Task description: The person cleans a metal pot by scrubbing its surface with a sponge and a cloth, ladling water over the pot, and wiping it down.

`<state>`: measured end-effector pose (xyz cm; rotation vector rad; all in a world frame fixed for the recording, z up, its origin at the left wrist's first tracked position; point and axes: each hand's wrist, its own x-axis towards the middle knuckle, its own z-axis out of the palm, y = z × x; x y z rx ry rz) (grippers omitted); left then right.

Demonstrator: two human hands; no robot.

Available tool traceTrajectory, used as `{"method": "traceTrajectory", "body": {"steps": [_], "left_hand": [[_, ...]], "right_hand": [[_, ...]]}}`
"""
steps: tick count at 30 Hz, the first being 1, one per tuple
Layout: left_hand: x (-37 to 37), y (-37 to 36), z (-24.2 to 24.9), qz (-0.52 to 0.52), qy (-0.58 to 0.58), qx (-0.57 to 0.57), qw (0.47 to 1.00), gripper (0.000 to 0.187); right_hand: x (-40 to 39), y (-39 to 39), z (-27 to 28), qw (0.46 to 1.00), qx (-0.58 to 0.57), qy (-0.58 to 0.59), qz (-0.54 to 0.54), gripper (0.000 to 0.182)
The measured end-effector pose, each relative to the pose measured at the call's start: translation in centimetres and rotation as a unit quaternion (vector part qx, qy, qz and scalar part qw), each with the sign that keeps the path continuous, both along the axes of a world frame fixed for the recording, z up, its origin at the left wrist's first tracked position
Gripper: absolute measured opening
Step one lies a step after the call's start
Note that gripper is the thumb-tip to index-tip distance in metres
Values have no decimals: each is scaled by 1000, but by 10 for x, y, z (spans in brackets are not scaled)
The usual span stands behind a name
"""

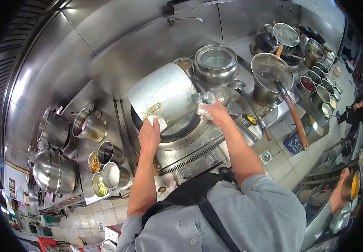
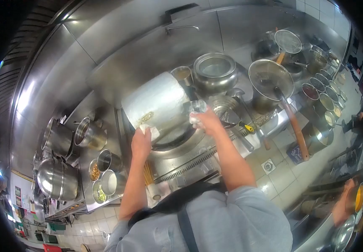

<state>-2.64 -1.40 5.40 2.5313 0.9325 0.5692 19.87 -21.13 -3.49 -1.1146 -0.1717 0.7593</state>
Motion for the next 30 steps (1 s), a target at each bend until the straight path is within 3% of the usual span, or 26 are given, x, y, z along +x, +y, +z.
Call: {"method": "traceTrajectory", "body": {"steps": [2, 6, 7, 11, 15, 18, 19, 22, 23, 25, 27, 30], "left_hand": [[-2, 4, -8, -13, -21, 5, 1000, 47], [-13, 0, -11, -25, -81, -23, 996, 43], [-16, -5, -7, -23, -90, -13, 996, 42], [-14, -3, -16, -31, -123, -45, 991, 39], [-13, -4, -19, -12, -146, -95, 985, 39], [-16, -1, -24, -9, -147, -124, 981, 40], [-17, 0, -25, -10, -148, -144, 978, 39], [-16, -6, -24, -18, -195, -187, 963, 40], [-15, -5, -28, -10, -196, -189, 962, 40], [-11, 1, -33, 6, -190, -194, 962, 41], [-9, -1, -28, 28, -169, -208, 963, 41], [-8, -7, -21, 28, -158, -187, 969, 42]], "right_hand": [[6, -10, -11, 999, 30, 32, 15, 61], [-5, -34, -7, 985, 114, 128, 25, 28], [-3, -35, -17, 976, 139, 165, 34, 29], [-12, -34, -39, 993, 75, 95, 10, 30], [-41, -24, -45, 984, 66, 154, 56, 27], [-53, -30, -43, 967, 120, 211, 75, 28], [-54, -31, -39, 974, 127, 181, 58, 32], [-47, -27, 1, 995, -15, 33, -98, 33], [-31, -21, 1, 986, -79, -94, -116, 35], [-2, -2, 16, 900, -188, -338, -199, 39], [11, 24, 38, 727, -267, -545, -320, 42], [6, 72, 52, 664, -273, -625, -306, 37]]}}
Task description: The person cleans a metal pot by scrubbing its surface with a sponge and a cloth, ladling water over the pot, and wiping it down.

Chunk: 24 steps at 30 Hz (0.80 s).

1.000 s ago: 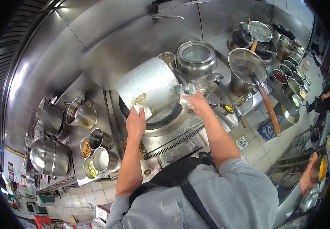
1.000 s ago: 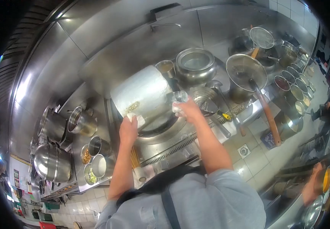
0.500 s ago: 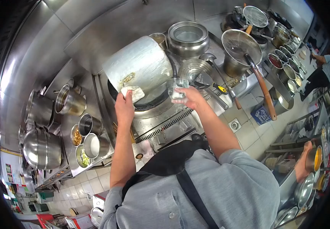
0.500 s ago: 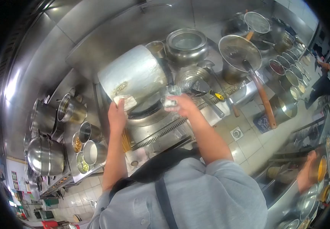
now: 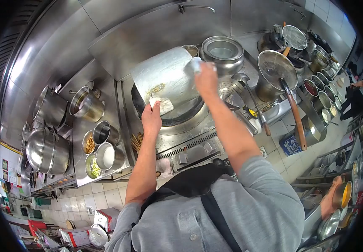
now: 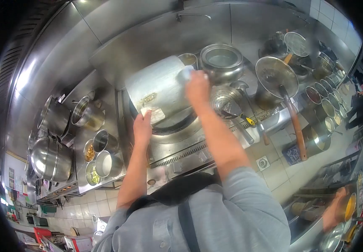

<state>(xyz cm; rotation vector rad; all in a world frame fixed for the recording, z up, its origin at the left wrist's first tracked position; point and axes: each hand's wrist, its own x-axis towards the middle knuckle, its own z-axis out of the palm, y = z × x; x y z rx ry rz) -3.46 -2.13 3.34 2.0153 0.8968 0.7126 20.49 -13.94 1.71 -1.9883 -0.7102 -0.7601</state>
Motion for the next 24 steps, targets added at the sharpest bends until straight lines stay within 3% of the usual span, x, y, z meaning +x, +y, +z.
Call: {"method": "traceTrajectory", "body": {"steps": [2, 5, 8, 9, 10, 12, 15, 18, 19, 20, 22, 24], "left_hand": [[3, 2, -3, -11, -21, 32, 999, 42], [10, 11, -3, -21, 2, -23, 1000, 41], [7, 8, 9, -38, 42, 34, 998, 41], [7, 6, 11, -42, 32, 23, 998, 41], [8, 7, 8, -43, 30, 34, 998, 41], [11, 15, -5, -46, 30, 58, 997, 41], [14, 15, 0, -51, 15, 32, 998, 42], [6, 19, 0, -48, 45, 62, 996, 43], [6, 20, -1, -47, 54, 78, 994, 43], [6, 20, -2, -52, 44, 76, 995, 43], [2, 19, -5, -67, 29, 70, 995, 42], [0, 16, -3, -77, 17, 65, 995, 42]], "right_hand": [[-22, 32, -10, 999, -27, -11, 22, 37], [-63, 43, -6, 991, -47, -8, 129, 32], [-4, 31, -8, 979, -90, -124, 133, 28], [22, 34, -12, 990, -88, -91, 59, 25], [30, 34, 0, 998, -18, -47, 41, 33], [25, 49, 13, 999, -8, -15, 34, 32], [-39, 80, 13, 985, -46, -55, 160, 31], [-29, 87, 19, 980, 77, 50, 178, 29], [-3, 84, 24, 971, 46, 178, 152, 29], [21, 71, 38, 918, 109, 306, 226, 30], [50, 37, 66, 736, 222, 538, 345, 31], [59, 24, 65, 666, 311, 587, 340, 31]]}}
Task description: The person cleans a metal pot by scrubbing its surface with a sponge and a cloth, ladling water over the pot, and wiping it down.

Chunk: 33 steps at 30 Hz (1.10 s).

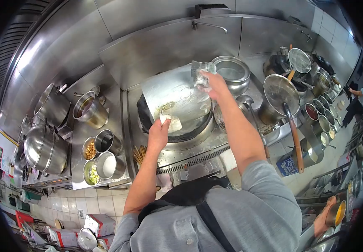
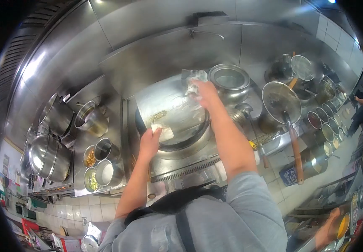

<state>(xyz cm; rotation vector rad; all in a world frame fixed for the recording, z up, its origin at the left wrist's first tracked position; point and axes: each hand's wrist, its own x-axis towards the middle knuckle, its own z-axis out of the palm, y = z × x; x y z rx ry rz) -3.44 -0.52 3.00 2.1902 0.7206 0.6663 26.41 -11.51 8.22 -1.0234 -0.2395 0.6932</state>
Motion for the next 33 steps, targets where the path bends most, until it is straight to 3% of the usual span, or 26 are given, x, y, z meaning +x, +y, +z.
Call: {"method": "traceTrajectory", "body": {"steps": [5, 8, 9, 10, 11, 12, 13, 17, 20, 21, 24, 26, 27, 30, 33], "left_hand": [[-2, -4, 13, 17, 22, -11, 1000, 41], [-2, -5, 13, 12, 19, -13, 1000, 41], [-3, -5, 13, 10, 14, -14, 1000, 41], [-3, -6, 12, 11, 18, -9, 1000, 41], [-2, -6, 11, 13, 22, -4, 1000, 41], [-3, -6, 9, 15, 25, 1, 1000, 41], [-3, -5, 7, 15, 22, 5, 1000, 42], [0, -4, 3, 25, 25, -7, 999, 43], [-1, 0, 0, 27, 35, -23, 999, 43], [-2, 0, 1, 29, 51, -40, 997, 43], [-3, -1, 7, 25, 48, -14, 998, 43], [-2, -2, 6, 14, 32, 2, 999, 43], [-2, -2, 5, 8, 23, -2, 1000, 44], [-2, -1, 6, 8, 31, -8, 999, 44], [-2, -3, 12, 11, 56, -4, 998, 43]], "right_hand": [[-32, -26, -15, 970, 181, 146, 71, 39], [-42, -26, -43, 980, 174, 89, 45, 38], [-63, -35, -23, 997, 57, 3, -47, 39], [-63, -36, -28, 959, -75, -195, -191, 40], [-61, -37, -34, 846, -200, -379, -318, 41], [-59, -38, -38, 666, -309, -535, -419, 42], [-56, -40, -38, 649, -337, -542, -415, 46], [-64, -7, -60, 704, -369, -542, -273, 53], [-98, -5, -51, 746, -426, -471, -202, 55], [-103, -7, -52, 701, -443, -512, -224, 54], [-99, -25, -46, 830, -349, -386, -202, 51], [-76, -43, -70, 946, -132, -239, -177, 44], [-77, -54, -69, 974, -17, -157, -161, 40], [-85, -83, -59, 980, 86, 100, -148, 29], [-78, -83, -71, 983, 59, 29, -170, 23]]}}
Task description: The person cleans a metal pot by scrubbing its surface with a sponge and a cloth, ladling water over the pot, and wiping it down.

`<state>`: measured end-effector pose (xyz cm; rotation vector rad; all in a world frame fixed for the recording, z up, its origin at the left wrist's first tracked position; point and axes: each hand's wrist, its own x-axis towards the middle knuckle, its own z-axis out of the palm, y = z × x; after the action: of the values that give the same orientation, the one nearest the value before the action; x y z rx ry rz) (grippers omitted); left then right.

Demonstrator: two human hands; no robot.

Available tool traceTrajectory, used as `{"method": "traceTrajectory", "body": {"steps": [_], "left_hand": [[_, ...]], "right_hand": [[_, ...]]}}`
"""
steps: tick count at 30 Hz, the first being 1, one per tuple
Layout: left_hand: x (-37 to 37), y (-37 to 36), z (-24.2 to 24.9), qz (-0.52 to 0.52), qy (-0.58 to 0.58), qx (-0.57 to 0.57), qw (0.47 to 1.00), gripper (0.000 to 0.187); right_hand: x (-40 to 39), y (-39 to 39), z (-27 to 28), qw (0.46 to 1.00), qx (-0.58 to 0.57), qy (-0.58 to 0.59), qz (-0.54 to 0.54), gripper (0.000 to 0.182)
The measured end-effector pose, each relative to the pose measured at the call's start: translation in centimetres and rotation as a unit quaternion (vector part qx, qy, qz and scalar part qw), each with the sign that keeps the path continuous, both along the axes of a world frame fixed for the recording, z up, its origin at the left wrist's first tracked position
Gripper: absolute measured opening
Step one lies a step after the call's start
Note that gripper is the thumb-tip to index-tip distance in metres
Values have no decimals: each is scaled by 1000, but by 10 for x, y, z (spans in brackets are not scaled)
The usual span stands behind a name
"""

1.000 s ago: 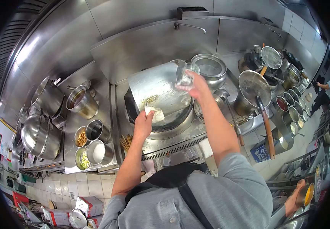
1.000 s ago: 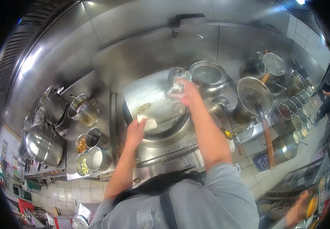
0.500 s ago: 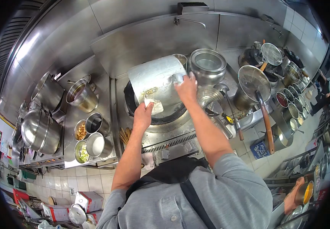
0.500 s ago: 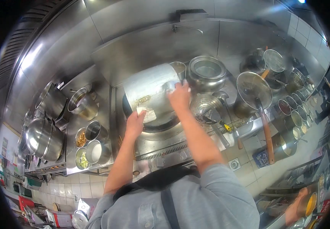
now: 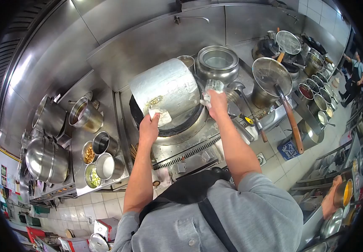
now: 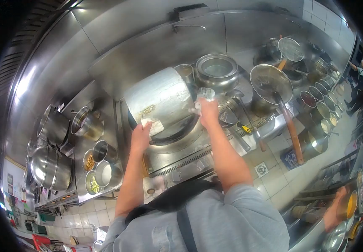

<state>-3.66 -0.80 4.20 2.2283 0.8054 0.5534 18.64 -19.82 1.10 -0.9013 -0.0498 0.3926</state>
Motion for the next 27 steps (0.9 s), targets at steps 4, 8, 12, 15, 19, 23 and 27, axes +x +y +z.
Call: {"method": "traceTrajectory", "body": {"steps": [4, 8, 12, 15, 19, 23, 27], "left_hand": [[-2, 1, -7, -14, -43, -12, 999, 43], [-1, -1, -8, -10, -44, -6, 999, 43], [0, -3, -10, -4, -51, -6, 999, 42], [4, 0, -13, 4, -41, -7, 999, 42], [6, 1, -19, -4, -43, 3, 999, 43], [6, -6, -14, -8, -46, -3, 999, 42], [10, -4, -12, -3, -53, 0, 999, 41]], "right_hand": [[18, 17, 3, 975, -153, -151, -62, 33], [30, 42, 27, 762, -405, -473, -177, 41], [25, 79, 37, 724, -482, -479, -119, 36], [-2, 111, 24, 693, -472, -524, -146, 33], [-19, 102, 42, 612, -481, -628, -19, 27], [58, 93, 47, 696, -535, -458, -139, 28], [34, 105, 34, 725, -495, -455, -146, 39]]}}
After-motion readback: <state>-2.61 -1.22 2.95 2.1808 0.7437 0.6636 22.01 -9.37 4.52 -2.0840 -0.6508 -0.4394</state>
